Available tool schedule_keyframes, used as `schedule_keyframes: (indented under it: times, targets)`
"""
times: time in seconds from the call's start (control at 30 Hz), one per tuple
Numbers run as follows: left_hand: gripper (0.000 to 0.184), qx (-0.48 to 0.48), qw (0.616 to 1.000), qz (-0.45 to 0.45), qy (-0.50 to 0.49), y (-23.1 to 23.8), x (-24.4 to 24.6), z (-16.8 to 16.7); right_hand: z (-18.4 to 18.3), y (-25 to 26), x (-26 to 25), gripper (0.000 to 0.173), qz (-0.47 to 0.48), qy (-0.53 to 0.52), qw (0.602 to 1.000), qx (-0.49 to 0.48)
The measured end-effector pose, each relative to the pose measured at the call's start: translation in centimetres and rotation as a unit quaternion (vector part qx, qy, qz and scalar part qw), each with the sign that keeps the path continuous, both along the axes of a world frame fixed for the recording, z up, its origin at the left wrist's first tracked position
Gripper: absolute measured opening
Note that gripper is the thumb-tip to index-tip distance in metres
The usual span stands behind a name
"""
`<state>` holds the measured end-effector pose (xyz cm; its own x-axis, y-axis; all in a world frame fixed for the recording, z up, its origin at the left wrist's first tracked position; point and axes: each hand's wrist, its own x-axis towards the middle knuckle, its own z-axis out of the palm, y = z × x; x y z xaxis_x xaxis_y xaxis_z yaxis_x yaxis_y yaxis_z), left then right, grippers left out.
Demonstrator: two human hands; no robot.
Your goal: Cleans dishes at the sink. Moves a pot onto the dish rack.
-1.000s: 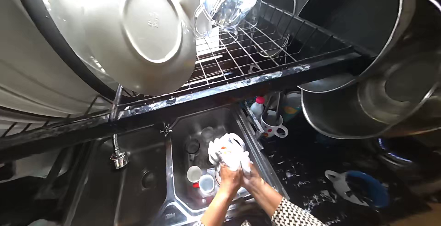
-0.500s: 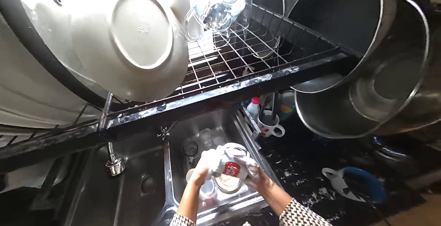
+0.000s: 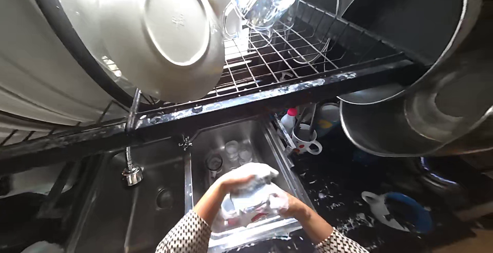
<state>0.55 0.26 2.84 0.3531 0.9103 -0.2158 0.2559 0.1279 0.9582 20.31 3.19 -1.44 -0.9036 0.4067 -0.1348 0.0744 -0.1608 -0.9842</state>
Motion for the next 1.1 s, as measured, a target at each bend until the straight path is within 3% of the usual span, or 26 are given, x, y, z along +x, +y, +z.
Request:
schedule_keyframes:
  times: [0.07, 0.1, 0.17, 0.2, 0.27, 0.3, 0.37, 0.47, 0.53, 0.6, 0.67, 0.73, 0.8, 0.87, 0.9, 0.97, 1.03, 1.1]
  targets:
    - [0.022, -0.098, 0.976, 0.136, -0.14, -2.6, -0.8, -3.1, 0.8, 0.1, 0.2, 0.025, -0.03, -0.002, 1.0, -0.006]
    - [0.023, -0.13, 0.943, 0.239, -0.19, -4.5, 0.4, -3.5, 1.6, 0.2, 0.2, 0.025, -0.054, -0.025, 0.998, 0.01]
    - [0.035, -0.159, 0.828, 0.397, -0.363, -6.5, 3.9, -5.5, 2.1, 0.3, 0.0, 0.03, -0.093, -0.046, 0.993, 0.059]
    - [0.044, -0.162, 0.765, 0.426, -0.455, -6.5, 5.8, -6.4, 2.3, 0.0, -0.3, 0.029, -0.11, -0.064, 0.986, 0.105]
    - [0.055, -0.117, 0.695, 0.45, -0.548, -5.4, 8.5, -5.9, 3.0, -1.3, -1.6, 0.028, -0.164, -0.108, 0.958, 0.209]
    - [0.055, -0.097, 0.68, 0.506, -0.521, -4.4, 9.4, -4.0, 3.1, -1.9, -2.6, 0.032, -0.195, -0.135, 0.944, 0.228]
    - [0.045, -0.029, 0.718, 0.59, -0.369, -3.6, 10.1, -1.9, 1.9, -3.1, -4.7, 0.042, -0.305, -0.118, 0.921, 0.209]
    - [0.034, 0.098, 0.806, 0.572, -0.116, -4.6, 10.1, -2.6, 1.1, -4.0, -5.9, 0.049, -0.391, -0.007, 0.916, 0.088]
    - [0.044, 0.188, 0.813, 0.552, 0.004, -4.5, 9.5, -4.1, 1.5, -3.9, -5.5, 0.047, -0.385, 0.01, 0.922, 0.026]
    - [0.05, 0.297, 0.779, 0.545, 0.093, -3.5, 7.1, -6.1, 1.8, -3.4, -4.8, 0.04, -0.368, 0.014, 0.93, -0.015]
    - [0.051, 0.274, 0.785, 0.548, 0.093, -2.9, 3.9, -6.0, 2.9, -2.8, -4.4, 0.03, -0.352, 0.055, 0.933, -0.058]
    - [0.056, 0.16, 0.811, 0.562, -0.015, -2.7, 1.6, -3.8, 2.6, -1.9, -3.6, 0.027, -0.302, 0.065, 0.947, -0.086]
    - [0.052, 0.221, 0.81, 0.54, -0.058, -2.5, 1.3, -1.8, 2.3, -1.6, -3.0, 0.026, -0.257, 0.044, 0.958, -0.119]
    - [0.037, 0.303, 0.836, 0.457, 0.028, -3.1, 2.7, 0.5, 1.9, -2.1, -2.9, 0.027, -0.244, 0.026, 0.958, -0.147]
    - [0.035, 0.287, 0.866, 0.391, 0.126, -4.2, 3.6, 1.6, 1.7, -2.4, -2.9, 0.025, -0.257, 0.03, 0.951, -0.17]
    - [0.037, 0.163, 0.914, 0.223, 0.297, -5.4, 5.1, 3.9, 1.9, -2.8, -2.6, 0.029, -0.287, 0.019, 0.932, -0.221]
    - [0.034, 0.146, 0.915, 0.161, 0.339, -4.8, 4.7, 3.7, 1.6, -2.5, -2.5, 0.023, -0.26, -0.019, 0.956, -0.137]
    - [0.03, 0.179, 0.917, 0.173, 0.313, -3.7, 3.3, 1.7, 1.0, -1.4, -2.3, 0.029, -0.172, -0.108, 0.973, 0.11]
